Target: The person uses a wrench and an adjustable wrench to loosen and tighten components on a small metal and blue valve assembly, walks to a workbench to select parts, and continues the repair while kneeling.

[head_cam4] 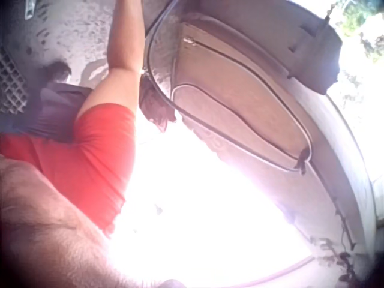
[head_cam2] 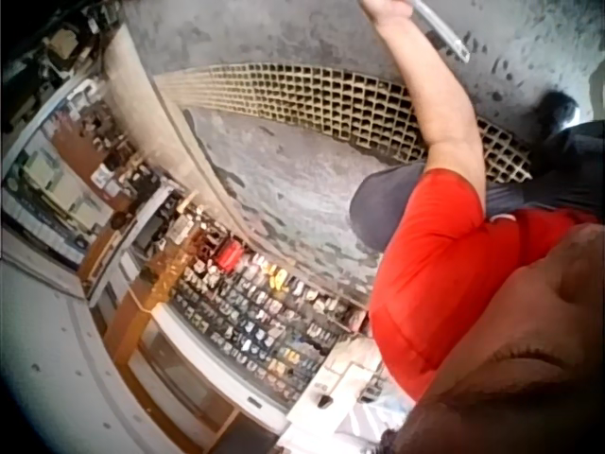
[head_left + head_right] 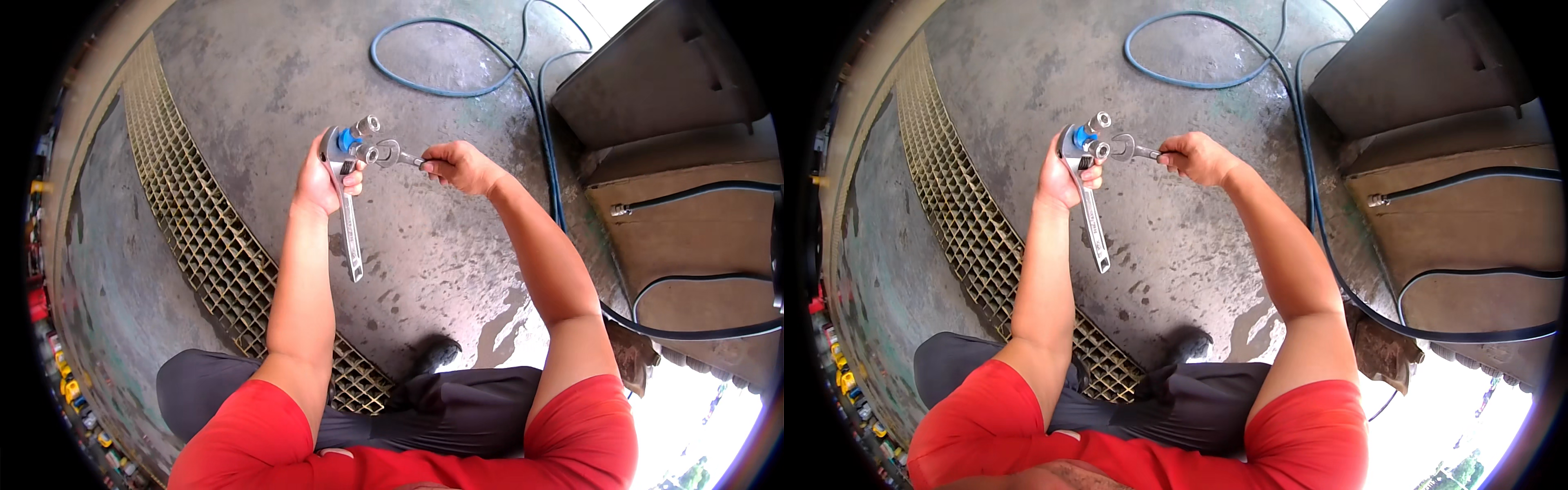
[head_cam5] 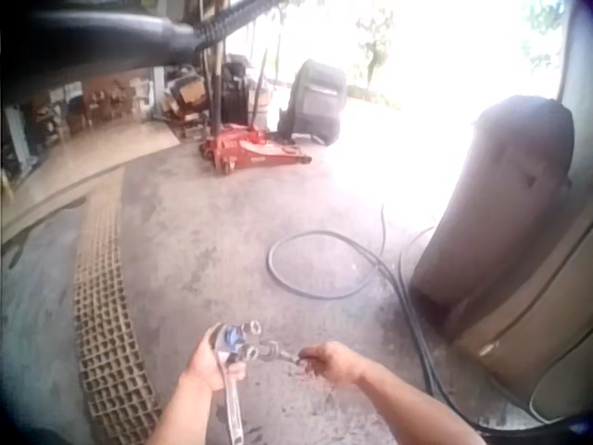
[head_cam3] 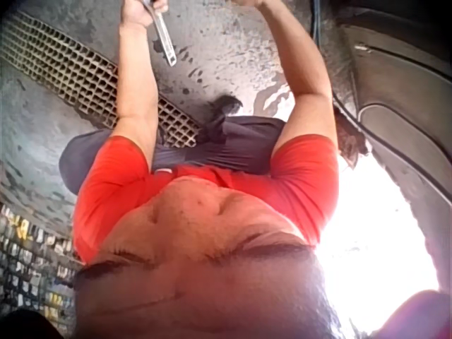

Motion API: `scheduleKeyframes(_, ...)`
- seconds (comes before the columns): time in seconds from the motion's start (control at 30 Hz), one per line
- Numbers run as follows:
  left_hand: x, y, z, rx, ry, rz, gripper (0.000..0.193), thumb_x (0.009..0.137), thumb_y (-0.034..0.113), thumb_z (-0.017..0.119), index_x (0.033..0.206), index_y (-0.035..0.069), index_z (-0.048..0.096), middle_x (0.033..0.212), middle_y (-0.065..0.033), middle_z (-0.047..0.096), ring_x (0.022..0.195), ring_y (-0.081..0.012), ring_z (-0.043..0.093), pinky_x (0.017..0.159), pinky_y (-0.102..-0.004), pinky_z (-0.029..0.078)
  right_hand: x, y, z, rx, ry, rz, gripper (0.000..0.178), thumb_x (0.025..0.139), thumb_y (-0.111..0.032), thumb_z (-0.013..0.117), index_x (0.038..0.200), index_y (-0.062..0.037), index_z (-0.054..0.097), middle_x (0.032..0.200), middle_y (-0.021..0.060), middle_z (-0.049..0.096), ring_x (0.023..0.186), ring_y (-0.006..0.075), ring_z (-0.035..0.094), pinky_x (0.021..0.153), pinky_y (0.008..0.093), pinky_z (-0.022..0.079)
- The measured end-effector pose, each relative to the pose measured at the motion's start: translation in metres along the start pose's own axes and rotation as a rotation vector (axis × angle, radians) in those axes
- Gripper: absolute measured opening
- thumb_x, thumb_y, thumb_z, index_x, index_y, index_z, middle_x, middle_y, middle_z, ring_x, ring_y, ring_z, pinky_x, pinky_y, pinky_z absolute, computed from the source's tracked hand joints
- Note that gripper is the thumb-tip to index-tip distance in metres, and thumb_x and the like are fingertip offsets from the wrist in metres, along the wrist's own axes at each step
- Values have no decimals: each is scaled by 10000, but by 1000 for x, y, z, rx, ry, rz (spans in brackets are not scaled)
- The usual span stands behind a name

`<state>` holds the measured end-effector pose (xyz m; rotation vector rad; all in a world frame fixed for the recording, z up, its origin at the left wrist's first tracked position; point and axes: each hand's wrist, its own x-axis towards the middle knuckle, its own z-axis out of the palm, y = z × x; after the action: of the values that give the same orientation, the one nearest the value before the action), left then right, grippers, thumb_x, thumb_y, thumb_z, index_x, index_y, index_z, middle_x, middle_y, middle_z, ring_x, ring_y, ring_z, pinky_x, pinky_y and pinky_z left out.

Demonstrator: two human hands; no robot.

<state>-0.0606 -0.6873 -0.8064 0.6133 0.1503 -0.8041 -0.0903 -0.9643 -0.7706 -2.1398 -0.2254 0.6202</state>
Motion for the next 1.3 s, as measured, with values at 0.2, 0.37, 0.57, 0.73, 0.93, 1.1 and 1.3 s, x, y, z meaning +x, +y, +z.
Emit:
scheduleKeyframes(0.2, -2, -3, 24, -67, -79, -69, 571, 943, 590, 348, 989, 91, 622, 770, -84, 621, 489, -128, 452, 458, -271, 351, -9, -18, -4, -8, 151, -189, 208, 938, -228, 638, 983, -27, 663, 718, 87, 599, 668, 182, 551, 631, 343, 467)
scheduleKeyframes(0.37, -7, 2, 35, -21, -95, -132, 561, 950, 566, 314, 1005, 98, 619, 753, -79, 618, 485, -124, 446, 459, -270, 356, -19, -44, -14, -182, 239, -308, 220, 928, -245, 652, 960, -28, 661, 690, 120, 592, 615, 212, 529, 605, 352, 460)
scheduleKeyframes(0.57, -11, 5, 43, 9, -34, -151, 547, 950, 549, 320, 953, 91, 619, 708, -71, 601, 458, -124, 449, 432, -269, 340, -22, -47, -18, -160, 234, -314, 250, 918, -274, 665, 925, -24, 657, 661, 141, 565, 584, 240, 506, 585, 359, 451)
scheduleKeyframes(0.73, -12, 6, 49, -6, 28, -124, 537, 948, 543, 337, 928, 88, 622, 674, -68, 588, 455, -129, 448, 431, -273, 337, -19, -46, -3, -149, 253, -257, 254, 927, -276, 656, 915, -22, 647, 653, 148, 554, 582, 238, 504, 580, 357, 447)
scheduleKeyframes(0.93, -9, -6, 51, -48, 207, 138, 552, 943, 574, 348, 876, 91, 607, 656, -60, 570, 437, -136, 426, 425, -283, 329, -7, -31, 35, 69, 330, -203, 291, 979, -298, 592, 917, -15, 616, 658, 34, 535, 601, 134, 471, 566, 297, 416)
scheduleKeyframes(1.1, 5, -19, 50, -83, 367, 511, 485, 961, 519, 409, 782, 85, 529, 589, -52, 501, 418, -147, 417, 403, -299, 328, -8, -48, 93, 785, 195, 35, 318, 1018, -334, 514, 879, -54, 575, 645, -11, 495, 542, 97, 428, 493, 252, 361)
scheduleKeyframes(1.3, 10, -21, 28, -2, 608, 685, 545, 953, 560, 386, 738, 79, 525, 573, -34, 521, 384, -150, 437, 382, -281, 371, -8, -95, 119, 1489, -69, 306, 317, 1036, -378, 428, 887, -110, 509, 628, -32, 377, 504, 104, 311, 458, 262, 265)
